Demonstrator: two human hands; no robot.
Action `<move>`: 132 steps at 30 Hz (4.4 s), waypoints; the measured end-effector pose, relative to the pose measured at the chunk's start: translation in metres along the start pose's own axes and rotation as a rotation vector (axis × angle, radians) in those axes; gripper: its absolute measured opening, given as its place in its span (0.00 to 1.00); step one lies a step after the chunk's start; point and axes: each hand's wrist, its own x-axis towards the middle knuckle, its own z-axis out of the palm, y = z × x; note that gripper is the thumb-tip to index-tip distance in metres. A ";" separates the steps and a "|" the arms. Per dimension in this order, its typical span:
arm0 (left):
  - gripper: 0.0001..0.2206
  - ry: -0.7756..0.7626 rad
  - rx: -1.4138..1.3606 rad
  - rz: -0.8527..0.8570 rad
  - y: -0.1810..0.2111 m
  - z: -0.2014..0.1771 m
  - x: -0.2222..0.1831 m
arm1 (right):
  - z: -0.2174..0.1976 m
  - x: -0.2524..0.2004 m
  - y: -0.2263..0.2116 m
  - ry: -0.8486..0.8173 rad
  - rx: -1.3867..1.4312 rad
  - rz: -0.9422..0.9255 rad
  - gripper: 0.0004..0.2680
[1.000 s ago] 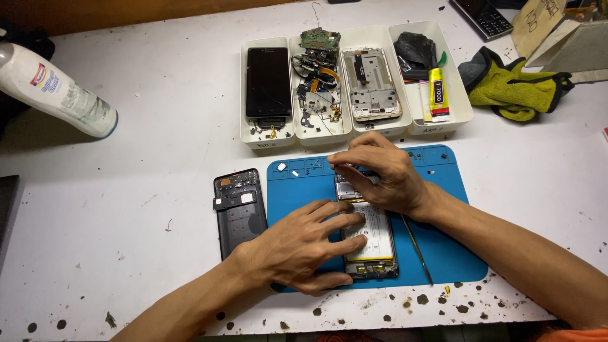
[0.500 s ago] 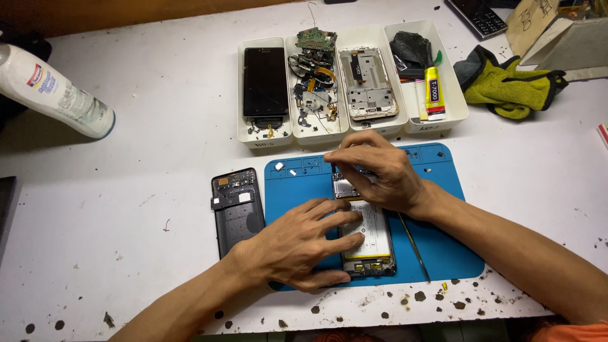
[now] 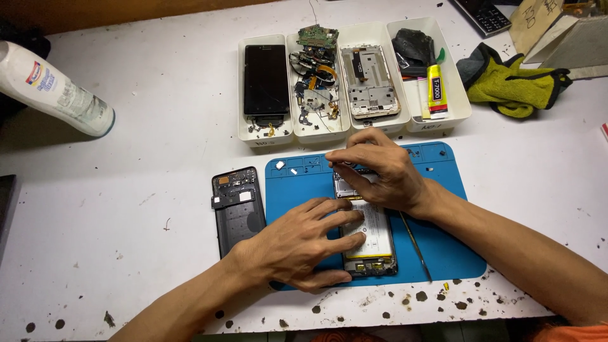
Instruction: Installing a battery and connecting internal ribbon cables during a smartphone repair.
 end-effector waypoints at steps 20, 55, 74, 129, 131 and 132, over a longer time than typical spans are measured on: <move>0.24 -0.017 0.008 -0.004 0.000 0.001 0.000 | 0.001 0.000 0.003 -0.014 0.006 -0.016 0.11; 0.23 -0.050 0.011 -0.007 0.006 -0.008 0.004 | -0.007 0.004 -0.001 -0.140 0.047 -0.048 0.11; 0.18 -0.058 0.371 -0.364 -0.064 -0.011 0.009 | -0.065 -0.017 0.011 0.050 0.288 0.742 0.07; 0.18 -0.044 0.270 -0.299 -0.067 -0.011 0.029 | -0.049 -0.031 0.004 -0.330 -0.244 0.417 0.09; 0.18 -0.038 0.286 -0.290 -0.072 -0.007 0.029 | -0.050 -0.036 0.011 -0.317 -0.237 0.416 0.08; 0.18 -0.040 0.295 -0.285 -0.074 -0.004 0.028 | -0.050 -0.039 0.014 -0.306 -0.222 0.420 0.08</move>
